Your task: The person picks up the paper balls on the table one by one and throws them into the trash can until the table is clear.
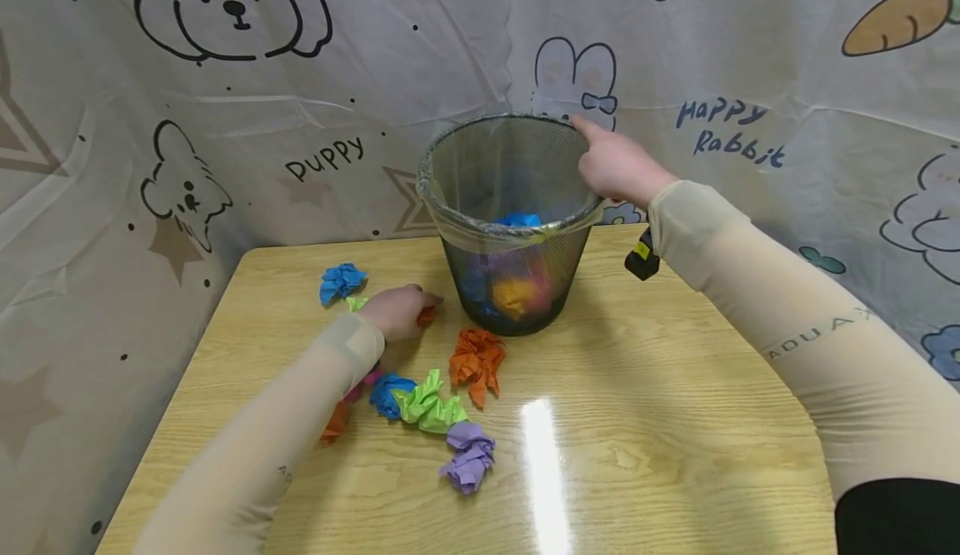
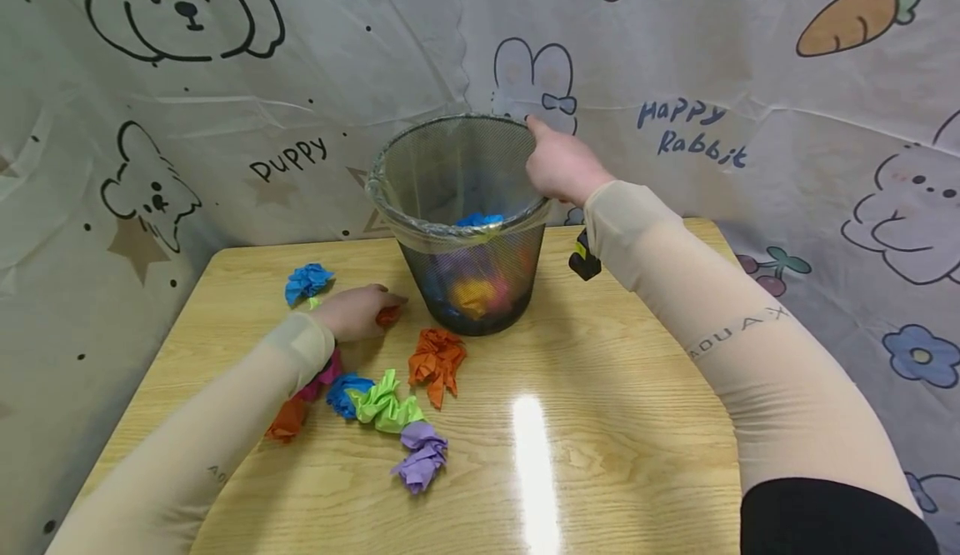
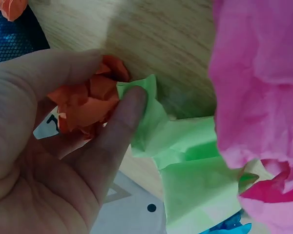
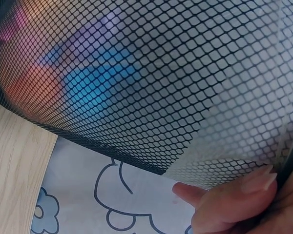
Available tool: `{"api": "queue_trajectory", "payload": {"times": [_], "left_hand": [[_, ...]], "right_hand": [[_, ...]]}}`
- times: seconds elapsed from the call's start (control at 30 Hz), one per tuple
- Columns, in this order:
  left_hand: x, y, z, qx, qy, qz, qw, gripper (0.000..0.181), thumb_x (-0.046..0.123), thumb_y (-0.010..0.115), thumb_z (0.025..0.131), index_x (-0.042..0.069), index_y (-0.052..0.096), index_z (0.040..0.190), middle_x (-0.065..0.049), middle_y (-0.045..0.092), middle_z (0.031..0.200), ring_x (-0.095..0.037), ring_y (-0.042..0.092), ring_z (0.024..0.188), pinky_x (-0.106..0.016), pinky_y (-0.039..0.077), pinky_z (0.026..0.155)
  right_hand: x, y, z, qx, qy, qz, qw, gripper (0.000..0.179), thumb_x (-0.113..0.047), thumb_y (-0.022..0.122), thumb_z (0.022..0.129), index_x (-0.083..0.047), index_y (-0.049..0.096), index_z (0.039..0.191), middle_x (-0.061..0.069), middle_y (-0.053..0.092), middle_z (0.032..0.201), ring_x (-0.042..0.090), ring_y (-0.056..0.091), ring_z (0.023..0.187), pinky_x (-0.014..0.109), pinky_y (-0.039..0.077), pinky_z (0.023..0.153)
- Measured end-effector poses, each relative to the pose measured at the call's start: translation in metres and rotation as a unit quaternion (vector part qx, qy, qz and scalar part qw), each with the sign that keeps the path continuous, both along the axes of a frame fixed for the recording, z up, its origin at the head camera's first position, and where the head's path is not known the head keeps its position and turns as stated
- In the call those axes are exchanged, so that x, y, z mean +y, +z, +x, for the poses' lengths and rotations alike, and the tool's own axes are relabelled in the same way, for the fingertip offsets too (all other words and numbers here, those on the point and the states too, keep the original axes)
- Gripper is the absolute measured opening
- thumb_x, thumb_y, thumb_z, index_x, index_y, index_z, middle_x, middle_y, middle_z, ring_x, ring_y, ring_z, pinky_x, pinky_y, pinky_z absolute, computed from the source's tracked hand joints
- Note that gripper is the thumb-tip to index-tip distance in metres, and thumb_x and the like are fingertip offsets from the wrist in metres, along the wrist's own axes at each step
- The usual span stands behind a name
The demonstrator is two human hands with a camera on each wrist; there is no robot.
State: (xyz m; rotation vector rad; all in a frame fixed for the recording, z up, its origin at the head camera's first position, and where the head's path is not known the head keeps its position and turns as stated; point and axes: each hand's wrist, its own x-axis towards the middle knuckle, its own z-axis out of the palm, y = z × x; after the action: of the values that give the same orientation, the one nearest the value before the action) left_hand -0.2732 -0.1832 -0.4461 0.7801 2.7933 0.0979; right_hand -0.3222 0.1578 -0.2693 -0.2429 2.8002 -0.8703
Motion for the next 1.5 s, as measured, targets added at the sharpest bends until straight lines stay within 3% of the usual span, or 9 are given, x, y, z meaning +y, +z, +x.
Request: {"api": "queue_trajectory", "payload": {"times": [0.33,0.47,0.6,0.8,1.07,1.5], "left_hand": [[-0.003,0.0,0.001,0.01,-0.014,0.042,0.999,0.022,0.005,0.067,0.095,0.007,0.073,0.115,-0.009,0.062,0.091,-0.023,0.055,0.08,-0.041,0.051,0.077],[-0.006,0.006,0.003,-0.001,-0.009,0.058,0.9983,0.027,0.007,0.066,0.095,0.005,0.073,0.122,-0.012,0.07,0.107,-0.028,0.065,0.097,-0.044,0.054,0.091],[-0.011,0.014,0.004,-0.01,0.0,0.069,0.9976,0.035,0.008,0.067,0.095,0.003,0.069,0.13,-0.015,0.069,0.119,-0.032,0.065,0.11,-0.048,0.051,0.1],[-0.018,0.03,0.006,-0.01,0.032,0.099,0.9945,0.043,0.006,0.067,0.094,0.003,0.065,0.137,-0.015,0.067,0.123,-0.031,0.062,0.107,-0.049,0.051,0.096],[-0.033,0.06,0.004,0.017,0.07,0.125,0.9895,0.049,-0.002,0.059,0.094,0.002,0.059,0.143,-0.02,0.065,0.131,-0.036,0.061,0.118,-0.054,0.048,0.104],[-0.042,0.11,0.006,0.046,0.09,0.229,0.9682,0.049,-0.001,0.058,0.097,0.0,0.055,0.145,-0.022,0.059,0.133,-0.036,0.06,0.114,-0.054,0.049,0.1]], "right_hand": [[0.001,-0.001,0.0,0.002,0.0,-0.003,1.0,0.075,-0.006,0.027,0.1,-0.027,-0.002,0.166,0.01,0.011,0.17,0.012,0.037,0.05,0.029,0.046,0.048],[0.001,-0.001,-0.001,0.003,0.001,-0.003,1.0,0.075,-0.007,0.027,0.1,-0.028,-0.002,0.166,0.01,0.011,0.17,0.011,0.038,0.05,0.029,0.046,0.048],[0.002,-0.002,-0.002,0.002,0.001,-0.004,1.0,0.075,-0.007,0.026,0.1,-0.029,-0.002,0.166,0.009,0.01,0.171,0.011,0.037,0.05,0.029,0.046,0.047],[0.003,-0.001,-0.002,0.004,0.002,-0.003,1.0,0.075,-0.007,0.026,0.1,-0.029,-0.003,0.166,0.01,0.01,0.171,0.012,0.038,0.05,0.029,0.046,0.048],[0.001,-0.001,-0.002,0.006,0.005,-0.001,1.0,0.074,-0.007,0.026,0.101,-0.026,-0.003,0.166,0.009,0.009,0.171,0.012,0.037,0.049,0.03,0.045,0.047],[0.001,0.0,0.0,0.005,0.002,-0.007,1.0,0.075,-0.006,0.027,0.1,-0.026,-0.002,0.166,0.01,0.012,0.17,0.012,0.037,0.049,0.03,0.046,0.047]]}}
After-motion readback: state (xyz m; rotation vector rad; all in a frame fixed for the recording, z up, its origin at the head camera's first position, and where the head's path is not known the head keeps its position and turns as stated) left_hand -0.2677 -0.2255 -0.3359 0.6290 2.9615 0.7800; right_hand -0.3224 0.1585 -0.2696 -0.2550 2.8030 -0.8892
